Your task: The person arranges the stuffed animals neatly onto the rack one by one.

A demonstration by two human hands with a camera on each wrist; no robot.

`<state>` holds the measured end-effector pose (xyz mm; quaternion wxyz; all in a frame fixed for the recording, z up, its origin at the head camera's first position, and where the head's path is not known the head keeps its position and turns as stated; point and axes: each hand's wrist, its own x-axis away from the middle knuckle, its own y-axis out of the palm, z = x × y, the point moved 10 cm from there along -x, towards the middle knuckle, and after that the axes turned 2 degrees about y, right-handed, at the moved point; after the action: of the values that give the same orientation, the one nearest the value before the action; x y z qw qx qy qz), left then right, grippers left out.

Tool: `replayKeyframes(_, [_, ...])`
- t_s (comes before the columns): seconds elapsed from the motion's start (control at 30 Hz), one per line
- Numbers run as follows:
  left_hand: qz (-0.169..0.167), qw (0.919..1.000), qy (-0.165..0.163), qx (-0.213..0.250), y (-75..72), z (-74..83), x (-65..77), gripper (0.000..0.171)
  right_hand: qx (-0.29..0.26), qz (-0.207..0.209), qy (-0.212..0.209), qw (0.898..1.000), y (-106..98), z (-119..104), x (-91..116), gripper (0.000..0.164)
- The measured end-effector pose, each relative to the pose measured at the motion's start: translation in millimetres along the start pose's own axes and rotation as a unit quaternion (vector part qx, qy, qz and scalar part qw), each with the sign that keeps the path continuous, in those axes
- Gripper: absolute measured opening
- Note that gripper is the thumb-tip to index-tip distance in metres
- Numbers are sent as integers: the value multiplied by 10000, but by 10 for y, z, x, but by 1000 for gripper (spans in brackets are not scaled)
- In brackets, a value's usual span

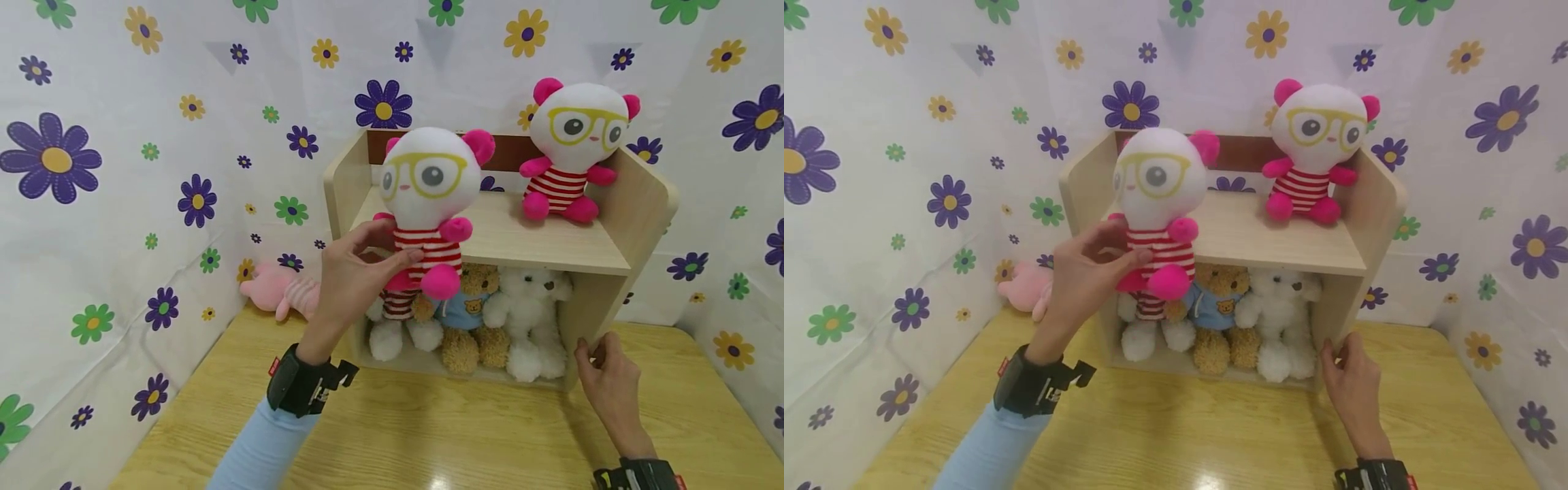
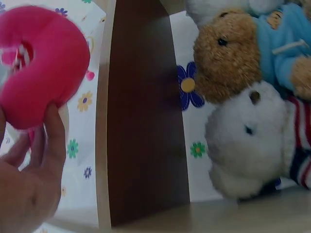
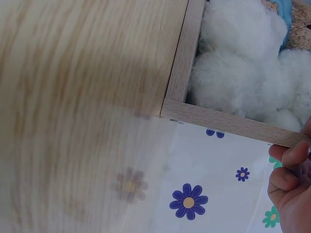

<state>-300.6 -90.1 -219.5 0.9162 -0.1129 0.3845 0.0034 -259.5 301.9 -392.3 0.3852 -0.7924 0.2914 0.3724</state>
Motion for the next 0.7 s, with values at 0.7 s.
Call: replayKeyframes(0.7, [-933,9754,-474,-1941,644,-167,-773,67,58,-79,-3,10000,23,12,13,25])
